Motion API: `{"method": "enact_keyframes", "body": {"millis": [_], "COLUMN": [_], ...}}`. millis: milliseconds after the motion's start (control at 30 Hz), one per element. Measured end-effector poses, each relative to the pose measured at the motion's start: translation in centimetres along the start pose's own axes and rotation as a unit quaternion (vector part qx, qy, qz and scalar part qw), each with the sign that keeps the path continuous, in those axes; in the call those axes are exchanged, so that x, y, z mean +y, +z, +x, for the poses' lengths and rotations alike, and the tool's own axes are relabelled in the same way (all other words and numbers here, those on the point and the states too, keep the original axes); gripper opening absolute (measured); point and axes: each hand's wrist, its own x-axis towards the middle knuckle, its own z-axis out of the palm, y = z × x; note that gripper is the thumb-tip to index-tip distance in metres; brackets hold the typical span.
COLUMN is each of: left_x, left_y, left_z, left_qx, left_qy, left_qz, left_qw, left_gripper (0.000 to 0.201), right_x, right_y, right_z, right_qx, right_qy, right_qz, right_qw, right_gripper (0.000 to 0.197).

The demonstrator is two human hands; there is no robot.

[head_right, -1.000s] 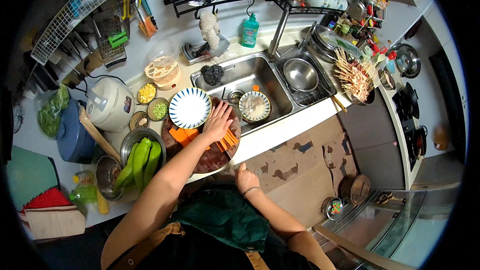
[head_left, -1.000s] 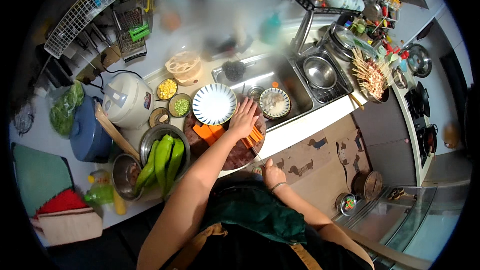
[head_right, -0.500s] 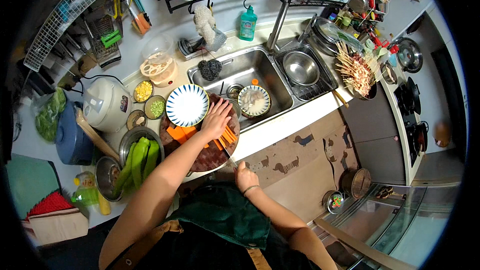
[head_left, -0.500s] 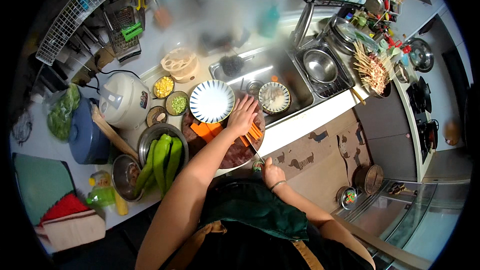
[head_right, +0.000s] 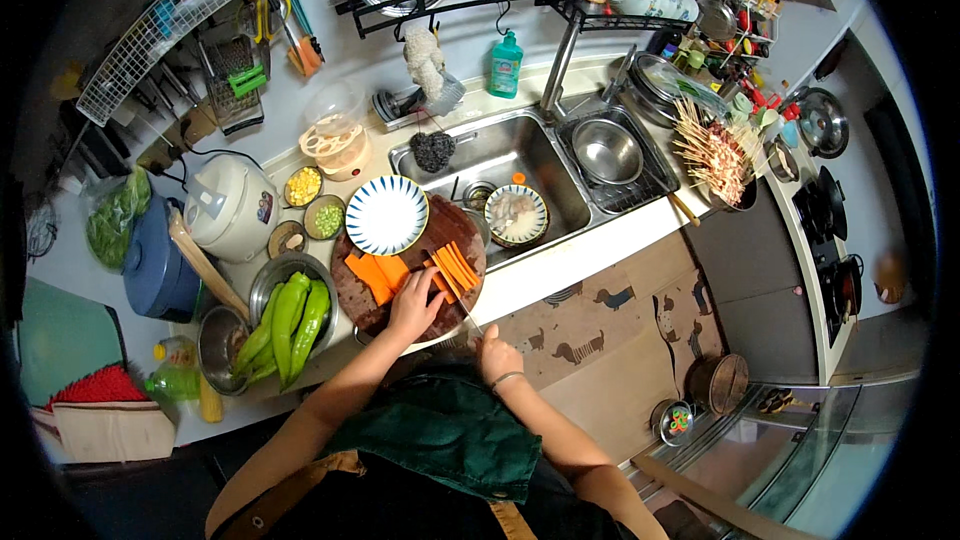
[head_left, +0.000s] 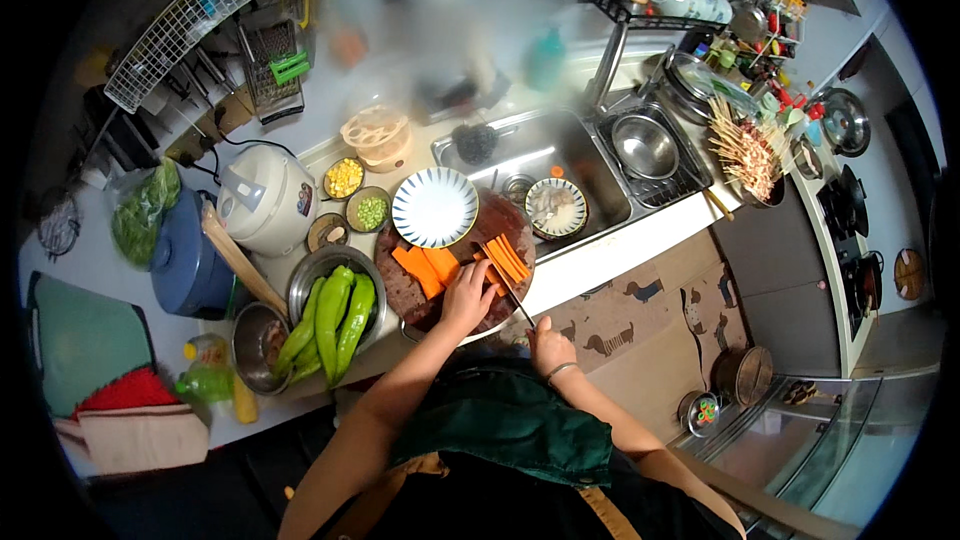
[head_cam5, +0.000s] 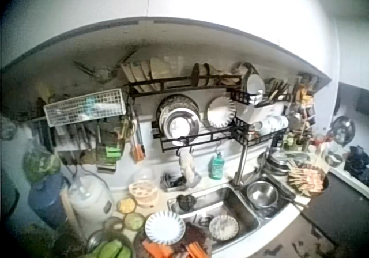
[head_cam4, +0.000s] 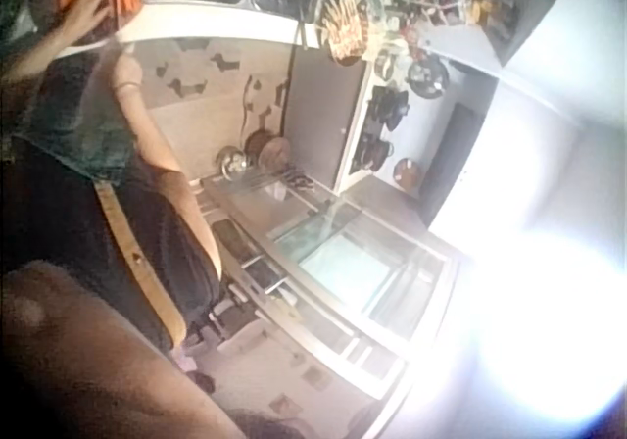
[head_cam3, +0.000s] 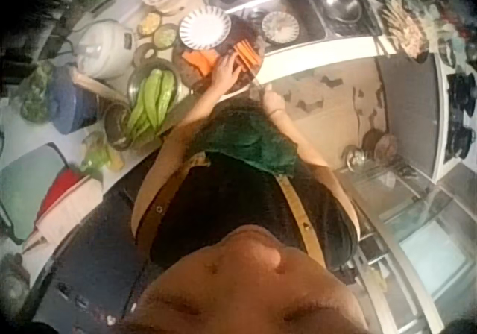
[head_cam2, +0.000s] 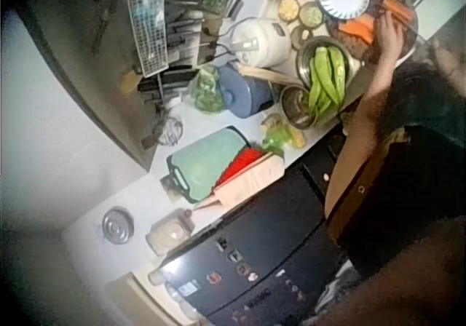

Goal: The person washes a bowl and a plate by hand in a sink, then uses a knife to slice a carrot into pieces on a wooden cutting board.

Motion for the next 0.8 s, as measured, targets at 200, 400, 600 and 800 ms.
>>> {"method": "enact_keyframes", "body": {"millis": [200,400,600,800], "left_x": [-0.6,0.2,-0.4,-1.2], "left_y": [0.9,-0.9,2.9,3.4], "left_z": [-0.5,4.3,9.3,9.6], "left_qx": [0.016,0.142,0.011,-0.032], "left_qy": [0.012,0.078,0.054,0.071], "left_qz": [-0.020,0.029,0.086,0.120], "left_qw": [1.000,0.986,0.995,0.990], "left_gripper": [0.049,0.032,0.053,0.053], "right_x": [0.6,0.5,0.5,-0.1], "right_y": [-0.2,-0.4,-0.6,-1.8], "right_z": [-0.1,-0.1,-0.2,-0.4], "right_qx": [-0.006,-0.004,-0.018,-0.016], "right_qy": [-0.004,-0.013,-0.007,-0.008], "right_qz": [-0.002,-0.024,-0.027,-0.009], "right_qw": [1.000,1.000,0.999,1.000], "right_gripper": [0.040,0.035,0.035,0.034]}}
